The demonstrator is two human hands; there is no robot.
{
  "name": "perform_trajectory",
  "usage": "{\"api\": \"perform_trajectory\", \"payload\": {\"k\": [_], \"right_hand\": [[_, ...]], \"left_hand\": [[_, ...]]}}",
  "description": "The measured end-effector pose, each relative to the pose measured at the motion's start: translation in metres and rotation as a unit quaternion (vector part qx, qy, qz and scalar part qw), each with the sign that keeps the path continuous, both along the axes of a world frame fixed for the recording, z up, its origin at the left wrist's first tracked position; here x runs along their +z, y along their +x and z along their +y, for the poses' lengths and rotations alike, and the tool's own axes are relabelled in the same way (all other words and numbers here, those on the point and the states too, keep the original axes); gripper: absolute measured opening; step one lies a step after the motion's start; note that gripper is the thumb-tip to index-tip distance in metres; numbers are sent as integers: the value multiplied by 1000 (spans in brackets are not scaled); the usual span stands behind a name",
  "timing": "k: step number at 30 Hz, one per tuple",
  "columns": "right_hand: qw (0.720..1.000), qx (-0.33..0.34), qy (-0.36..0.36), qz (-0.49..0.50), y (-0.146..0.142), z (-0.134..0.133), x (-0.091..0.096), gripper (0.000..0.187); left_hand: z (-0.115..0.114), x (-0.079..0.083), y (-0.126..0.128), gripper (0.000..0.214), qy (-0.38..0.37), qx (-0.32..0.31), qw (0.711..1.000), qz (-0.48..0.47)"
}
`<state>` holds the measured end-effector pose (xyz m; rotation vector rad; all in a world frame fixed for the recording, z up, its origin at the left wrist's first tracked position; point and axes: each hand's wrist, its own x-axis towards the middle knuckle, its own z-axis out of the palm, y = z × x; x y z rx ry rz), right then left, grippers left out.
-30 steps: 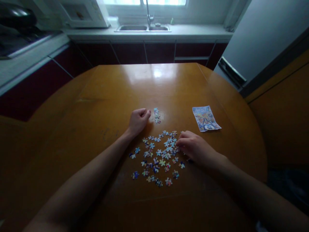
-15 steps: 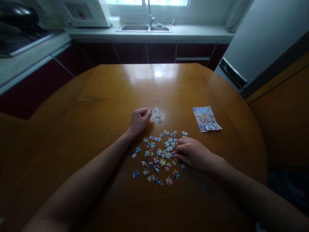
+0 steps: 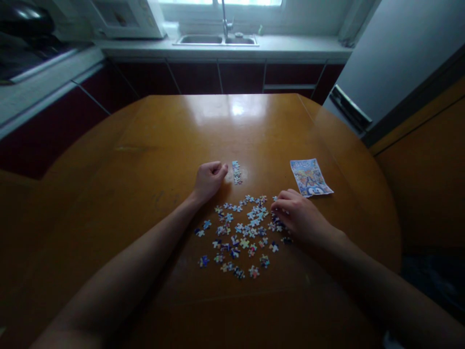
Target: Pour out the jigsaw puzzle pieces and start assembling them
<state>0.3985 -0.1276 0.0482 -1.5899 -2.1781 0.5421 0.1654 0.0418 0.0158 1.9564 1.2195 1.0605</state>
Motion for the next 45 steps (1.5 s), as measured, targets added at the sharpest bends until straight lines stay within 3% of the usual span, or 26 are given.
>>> {"api": "perform_trajectory", "payload": {"k": [9,15,18,26,30,32,36,38,42,45], "right_hand": [[999,-7,-23,-26,5,-1,-3,16],[996,60,-53,-33,1,-5,4,6],[994,79,-62,-47,-2,-8,3,10],[994,67,-61,-53,-5,-11,0,12],[993,69,-97,13,-5,-11,3,14],[986,36,-133,90,-6,-10,4,13],[942,-62,-160,288,-6,-4,5,3],[921,-89,-162,342,-5,-1,6,8],[902,-113,-173,380,-4,2,8,18],[910,-124,-159,363,-5,2,9,17]], "left_hand": [[1,-2,-1,45,-1,-2,1000,1],[1,-3,-1,45,-1,-3,1000,-4],[1,-2,-1,45,0,-2,1000,-3],[1,-2,0,45,-1,3,1000,-1],[0,-1,0,44,-2,2,1000,-2],[0,-1,0,44,-1,-1,1000,-3],[0,-1,0,44,2,-1,1000,-1],[0,-2,0,45,2,-1,1000,-1],[0,-2,-1,45,0,1,1000,-3],[1,-3,-1,44,1,-1,1000,-4]]}}
